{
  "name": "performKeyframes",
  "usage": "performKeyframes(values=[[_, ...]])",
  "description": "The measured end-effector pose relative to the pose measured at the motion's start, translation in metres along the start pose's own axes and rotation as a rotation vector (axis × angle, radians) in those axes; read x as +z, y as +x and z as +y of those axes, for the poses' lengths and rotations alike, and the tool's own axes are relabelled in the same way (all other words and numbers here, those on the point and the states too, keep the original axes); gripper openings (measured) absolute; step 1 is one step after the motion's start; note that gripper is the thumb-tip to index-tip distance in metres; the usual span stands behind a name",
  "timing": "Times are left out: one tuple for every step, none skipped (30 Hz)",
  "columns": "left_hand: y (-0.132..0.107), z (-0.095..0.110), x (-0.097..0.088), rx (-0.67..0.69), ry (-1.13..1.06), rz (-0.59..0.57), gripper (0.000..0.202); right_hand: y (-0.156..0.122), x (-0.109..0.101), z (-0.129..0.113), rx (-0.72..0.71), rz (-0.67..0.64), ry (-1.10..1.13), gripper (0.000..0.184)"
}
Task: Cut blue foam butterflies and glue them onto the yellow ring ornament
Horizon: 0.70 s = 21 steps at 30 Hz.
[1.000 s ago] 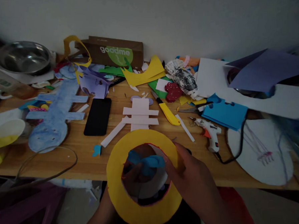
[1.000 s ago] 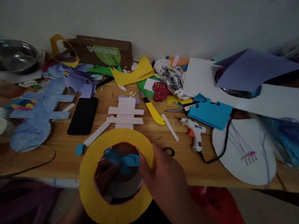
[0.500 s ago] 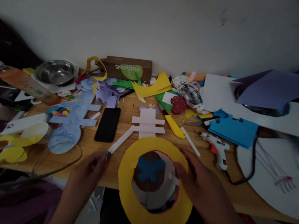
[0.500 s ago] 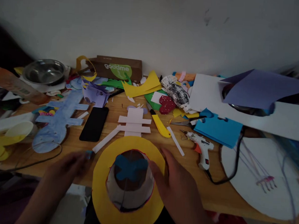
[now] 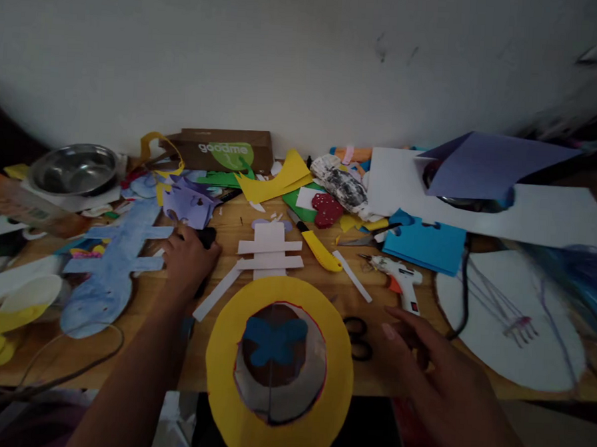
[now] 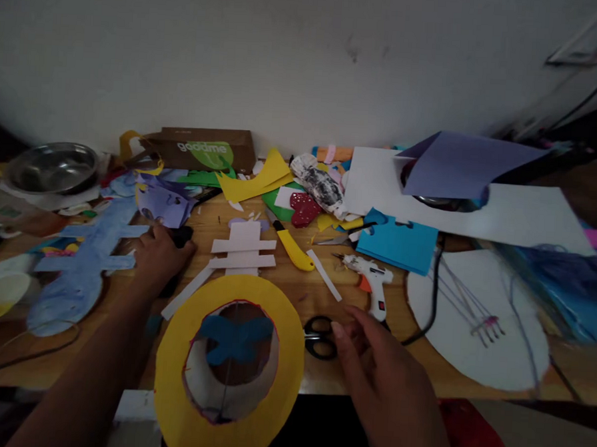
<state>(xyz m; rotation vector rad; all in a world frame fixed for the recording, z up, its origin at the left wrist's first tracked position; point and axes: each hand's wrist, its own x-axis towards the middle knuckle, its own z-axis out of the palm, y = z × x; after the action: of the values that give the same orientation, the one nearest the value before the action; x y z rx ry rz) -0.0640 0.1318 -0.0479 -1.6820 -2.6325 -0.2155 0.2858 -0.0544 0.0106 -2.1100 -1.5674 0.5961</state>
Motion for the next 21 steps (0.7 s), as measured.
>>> performKeyframes(values=[[0.000, 0.000, -0.002, 0.001, -0.001, -0.011, 0.072, 0.000, -0.002, 0.000, 0.002, 0.007, 0.000, 0.055], [0.001, 0.001, -0.003, 0.000, -0.003, -0.022, 0.071, 0.000, -0.004, 0.000, 0.002, 0.012, 0.006, 0.054], [0.001, 0.001, -0.005, -0.001, -0.008, -0.032, 0.070, -0.001, -0.006, -0.001, 0.003, 0.011, 0.013, 0.053], [0.001, 0.002, -0.006, -0.001, -0.013, -0.041, 0.070, -0.002, -0.007, -0.001, 0.004, 0.011, 0.022, 0.052], [0.001, 0.001, -0.007, 0.001, -0.017, -0.051, 0.069, -0.002, -0.007, -0.002, 0.003, 0.009, 0.034, 0.050], [-0.001, 0.001, -0.009, 0.016, -0.023, -0.057, 0.069, -0.003, -0.007, -0.001, -0.004, 0.015, 0.047, 0.048], [-0.004, -0.001, -0.011, 0.048, -0.036, -0.049, 0.068, -0.004, -0.005, -0.001, -0.022, 0.026, 0.061, 0.046], [-0.009, -0.004, -0.013, 0.096, -0.060, -0.025, 0.066, -0.005, -0.004, 0.000, -0.048, 0.041, 0.076, 0.045], [-0.017, -0.007, -0.016, 0.153, -0.100, 0.007, 0.062, -0.006, -0.002, 0.002, -0.076, 0.053, 0.089, 0.043], [-0.028, -0.012, -0.019, 0.213, -0.161, 0.034, 0.058, -0.008, -0.001, 0.003, -0.099, 0.062, 0.103, 0.041], [-0.041, -0.017, -0.024, 0.255, -0.246, 0.048, 0.054, -0.009, 0.001, 0.004, -0.112, 0.067, 0.117, 0.039], [-0.057, -0.022, -0.029, 0.266, -0.349, 0.018, 0.050, -0.010, 0.002, 0.005, -0.116, 0.070, 0.133, 0.037], [-0.075, -0.028, -0.035, 0.244, -0.478, -0.066, 0.048, -0.012, 0.003, 0.005, -0.113, 0.068, 0.149, 0.036], [-0.093, -0.034, -0.041, 0.171, -0.622, -0.155, 0.047, -0.013, 0.004, 0.004, -0.108, 0.059, 0.165, 0.036], [-0.112, -0.039, -0.047, 0.109, -0.741, -0.235, 0.049, -0.014, 0.006, 0.002, -0.107, 0.040, 0.179, 0.037], [-0.130, -0.043, -0.053, 0.063, -0.836, -0.275, 0.051, -0.015, 0.008, 0.000, -0.110, 0.009, 0.190, 0.039], [-0.146, -0.046, -0.058, 0.025, -0.915, -0.298, 0.053, -0.016, 0.011, -0.003, -0.113, -0.032, 0.199, 0.041], [-0.161, -0.047, -0.061, -0.012, -0.989, -0.306, 0.056, -0.017, 0.015, -0.006, -0.118, -0.080, 0.207, 0.042], [-0.174, -0.048, -0.063, -0.044, -1.063, -0.310, 0.057, -0.017, 0.018, -0.009, -0.123, -0.124, 0.217, 0.043], [-0.184, -0.047, -0.064, -0.064, -1.127, -0.329, 0.059, -0.018, 0.022, -0.012, -0.130, -0.163, 0.231, 0.044], [-0.192, -0.046, -0.063, -0.066, -1.184, -0.364, 0.061, -0.018, 0.026, -0.016, -0.138, -0.202, 0.251, 0.043]])
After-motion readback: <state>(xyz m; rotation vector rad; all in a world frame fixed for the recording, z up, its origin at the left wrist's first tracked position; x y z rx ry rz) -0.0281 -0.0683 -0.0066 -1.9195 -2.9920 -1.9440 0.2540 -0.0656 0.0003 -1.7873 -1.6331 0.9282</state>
